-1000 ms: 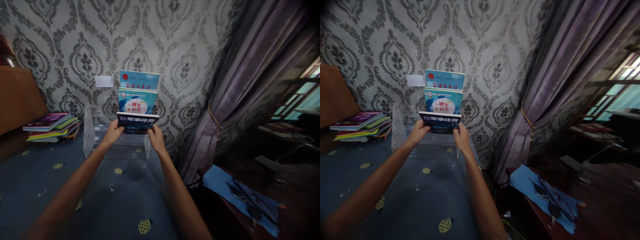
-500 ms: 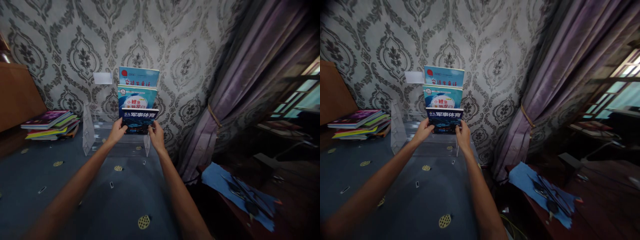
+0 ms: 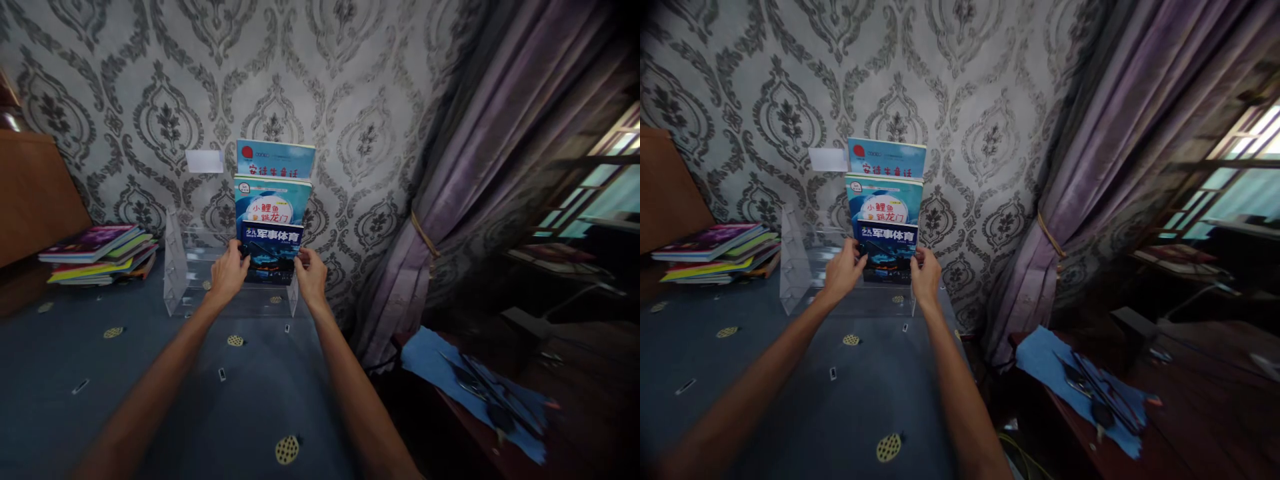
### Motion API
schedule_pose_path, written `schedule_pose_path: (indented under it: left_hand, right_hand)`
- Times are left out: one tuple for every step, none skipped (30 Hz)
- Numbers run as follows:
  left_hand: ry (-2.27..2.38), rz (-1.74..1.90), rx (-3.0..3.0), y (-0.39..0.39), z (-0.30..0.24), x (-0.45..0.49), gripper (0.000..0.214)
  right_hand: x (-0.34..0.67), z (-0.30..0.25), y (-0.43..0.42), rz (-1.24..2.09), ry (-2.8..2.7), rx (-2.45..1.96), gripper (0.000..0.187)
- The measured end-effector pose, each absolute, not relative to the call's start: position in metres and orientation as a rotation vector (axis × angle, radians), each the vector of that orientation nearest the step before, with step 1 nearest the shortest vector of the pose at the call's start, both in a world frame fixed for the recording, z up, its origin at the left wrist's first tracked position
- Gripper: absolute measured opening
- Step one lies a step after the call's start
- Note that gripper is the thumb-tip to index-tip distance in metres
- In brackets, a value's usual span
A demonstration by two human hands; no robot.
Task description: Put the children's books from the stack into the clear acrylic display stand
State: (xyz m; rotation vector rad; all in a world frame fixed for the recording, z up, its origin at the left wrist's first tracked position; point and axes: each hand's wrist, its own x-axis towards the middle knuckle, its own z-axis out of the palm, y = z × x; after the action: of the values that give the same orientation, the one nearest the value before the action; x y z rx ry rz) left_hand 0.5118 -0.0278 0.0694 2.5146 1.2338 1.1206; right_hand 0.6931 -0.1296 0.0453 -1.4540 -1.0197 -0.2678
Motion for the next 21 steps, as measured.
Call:
schedule_pose_path:
  left_hand:
    - [1.256, 1.103, 2.521, -0.028, 0.069, 0.512, 0.028]
    - [1.272, 1.093, 2.531, -0.028, 0.069, 0.511, 0.024]
    - [1.281, 1.090, 2.544, -0.028, 0.068, 0.511, 0.019]
    - [1.281, 1.092, 2.557, -0.027, 0.066, 0.511, 0.015]
    - [1.277, 1.099, 2.564, -0.027, 0.064, 0.511, 0.011]
    - [1.262, 1.112, 2.564, -0.026, 0.062, 0.511, 0.010]
    - [1.235, 1.134, 2.557, -0.026, 0.058, 0.511, 0.008]
    - [1.199, 1.164, 2.545, -0.025, 0.055, 0.511, 0.007]
    - [1.161, 1.198, 2.533, -0.025, 0.051, 0.511, 0.007]
    - [1.125, 1.231, 2.527, -0.025, 0.047, 0.511, 0.007]
    - [1.094, 1.260, 2.530, -0.024, 0.044, 0.512, 0.008]
    - [1.070, 1.283, 2.541, -0.024, 0.041, 0.512, 0.009]
    - [1.053, 1.300, 2.555, -0.024, 0.038, 0.512, 0.010]
    - [1.041, 1.313, 2.569, -0.024, 0.036, 0.512, 0.011]
    - [1.027, 1.323, 2.579, -0.023, 0.035, 0.512, 0.012]
    - [1.014, 1.334, 2.582, -0.023, 0.034, 0.512, 0.013]
    - [1.000, 1.345, 2.578, -0.023, 0.034, 0.512, 0.014]
    - [0.988, 1.358, 2.569, -0.022, 0.034, 0.513, 0.015]
    - [0.974, 1.371, 2.559, -0.022, 0.034, 0.513, 0.016]
    - [0.958, 1.383, 2.548, -0.022, 0.034, 0.513, 0.017]
    - [0.941, 1.395, 2.538, -0.022, 0.034, 0.513, 0.018]
  right_hand:
    - [0.692, 0.045, -0.130, -0.271, -1.001, -1.471, 0.021]
    - [0.692, 0.045, -0.130, -0.273, -0.979, -1.483, 0.019]
    - [0.691, 0.045, -0.129, -0.271, -0.958, -1.489, 0.017]
    - [0.691, 0.044, -0.129, -0.262, -0.943, -1.490, 0.015]
    - [0.690, 0.043, -0.128, -0.245, -0.942, -1.489, 0.013]
    - [0.689, 0.043, -0.127, -0.226, -0.953, -1.489, 0.012]
    - [0.689, 0.042, -0.125, -0.210, -0.970, -1.490, 0.013]
    - [0.688, 0.041, -0.124, -0.196, -0.991, -1.492, 0.014]
    - [0.688, 0.040, -0.123, -0.188, -1.007, -1.496, 0.015]
    - [0.688, 0.040, -0.123, -0.183, -1.018, -1.498, 0.018]
    - [0.688, 0.039, -0.122, -0.180, -1.025, -1.502, 0.020]
    - [0.688, 0.039, -0.122, -0.177, -1.028, -1.508, 0.022]
    - [0.688, 0.039, -0.122, -0.172, -1.033, -1.514, 0.024]
    - [0.688, 0.038, -0.123, -0.166, -1.037, -1.520, 0.025]
    - [0.688, 0.039, -0.123, -0.161, -1.041, -1.526, 0.026]
    - [0.687, 0.039, -0.124, -0.157, -1.044, -1.530, 0.027]
    - [0.687, 0.039, -0.124, -0.152, -1.047, -1.533, 0.028]
    - [0.687, 0.039, -0.125, -0.144, -1.050, -1.535, 0.029]
    - [0.687, 0.039, -0.126, -0.134, -1.051, -1.537, 0.029]
    - [0.686, 0.040, -0.126, -0.124, -1.052, -1.539, 0.030]
    - [0.686, 0.040, -0.126, -0.114, -1.050, -1.540, 0.031]
